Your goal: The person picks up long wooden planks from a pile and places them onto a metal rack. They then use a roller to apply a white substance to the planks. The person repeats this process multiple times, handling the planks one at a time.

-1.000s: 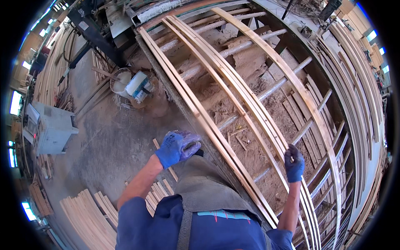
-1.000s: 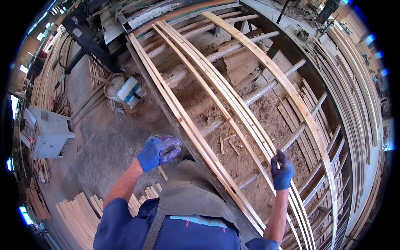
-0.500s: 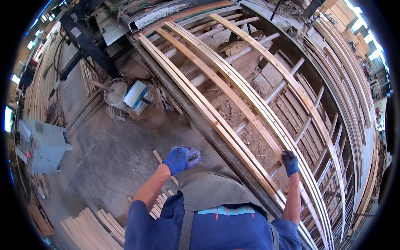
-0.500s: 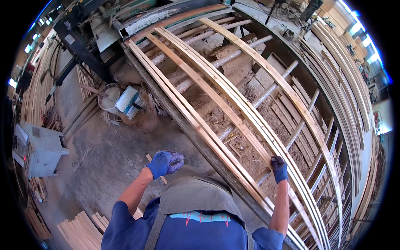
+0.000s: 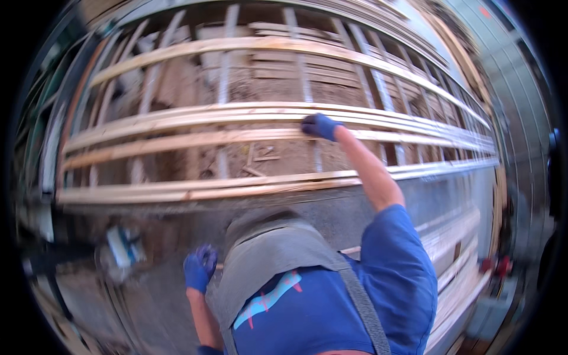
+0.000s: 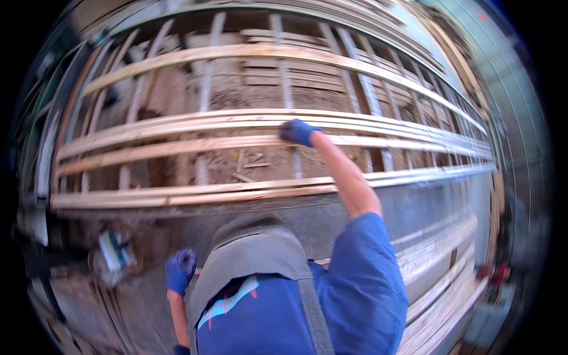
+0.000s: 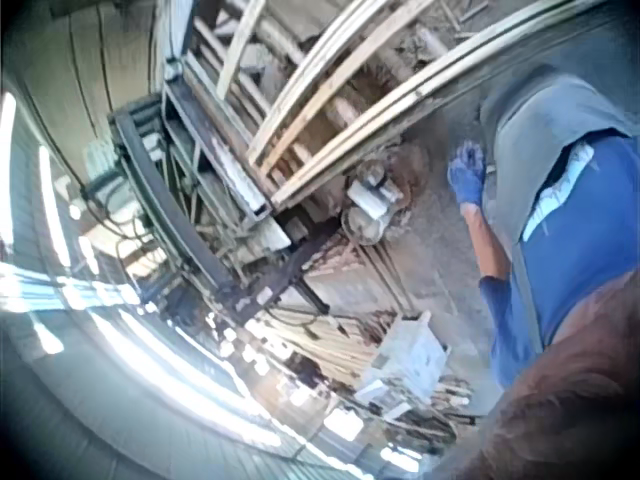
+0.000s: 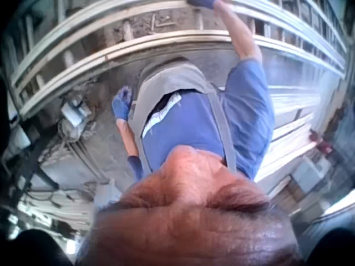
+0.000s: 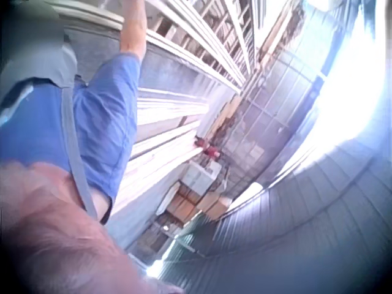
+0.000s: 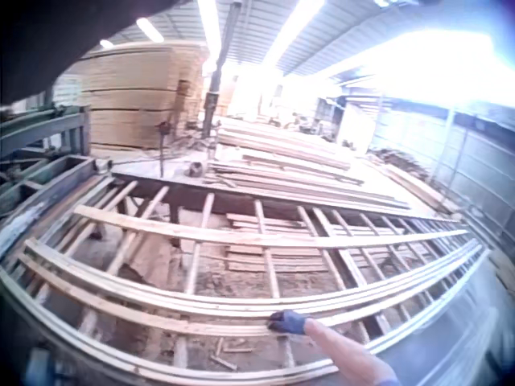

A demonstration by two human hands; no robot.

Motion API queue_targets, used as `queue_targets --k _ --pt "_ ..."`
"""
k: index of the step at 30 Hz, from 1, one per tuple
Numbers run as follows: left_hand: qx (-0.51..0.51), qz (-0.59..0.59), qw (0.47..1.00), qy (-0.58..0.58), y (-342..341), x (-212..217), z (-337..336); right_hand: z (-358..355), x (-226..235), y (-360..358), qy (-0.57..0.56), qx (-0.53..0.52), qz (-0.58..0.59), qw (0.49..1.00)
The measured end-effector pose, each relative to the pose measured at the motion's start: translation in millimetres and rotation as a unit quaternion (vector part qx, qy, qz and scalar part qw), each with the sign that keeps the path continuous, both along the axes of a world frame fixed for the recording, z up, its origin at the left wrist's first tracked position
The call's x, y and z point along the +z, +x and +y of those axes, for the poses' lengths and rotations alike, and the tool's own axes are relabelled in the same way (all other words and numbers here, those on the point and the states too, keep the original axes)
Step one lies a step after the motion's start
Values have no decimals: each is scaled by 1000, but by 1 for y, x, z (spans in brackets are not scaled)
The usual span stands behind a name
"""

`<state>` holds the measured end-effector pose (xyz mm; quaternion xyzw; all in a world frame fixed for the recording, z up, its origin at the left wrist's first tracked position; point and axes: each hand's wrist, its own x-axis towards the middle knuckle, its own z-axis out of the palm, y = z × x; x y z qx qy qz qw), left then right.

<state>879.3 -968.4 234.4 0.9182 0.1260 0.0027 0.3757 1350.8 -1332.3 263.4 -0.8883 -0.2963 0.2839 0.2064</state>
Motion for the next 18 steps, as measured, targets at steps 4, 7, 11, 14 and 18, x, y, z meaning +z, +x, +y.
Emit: queue_targets --k 4,7,11,14,18 --pt "-17 1 1000 -16 10 -4 -15 -4 -1 -1 91 19 -43 995" --pt "-34 29 998 -49 16 -13 -20 -4 1 -3 62 -47 5 997" --pt "-73 32 996 -30 33 -10 -26 5 7 -4 23 -36 15 999" --pt "-75 38 996 -16 46 4 -39 -2 -1 -2 37 -52 13 998" --pt "-67 46 997 -6 67 18 -64 -9 2 2 38 -36 -3 999"
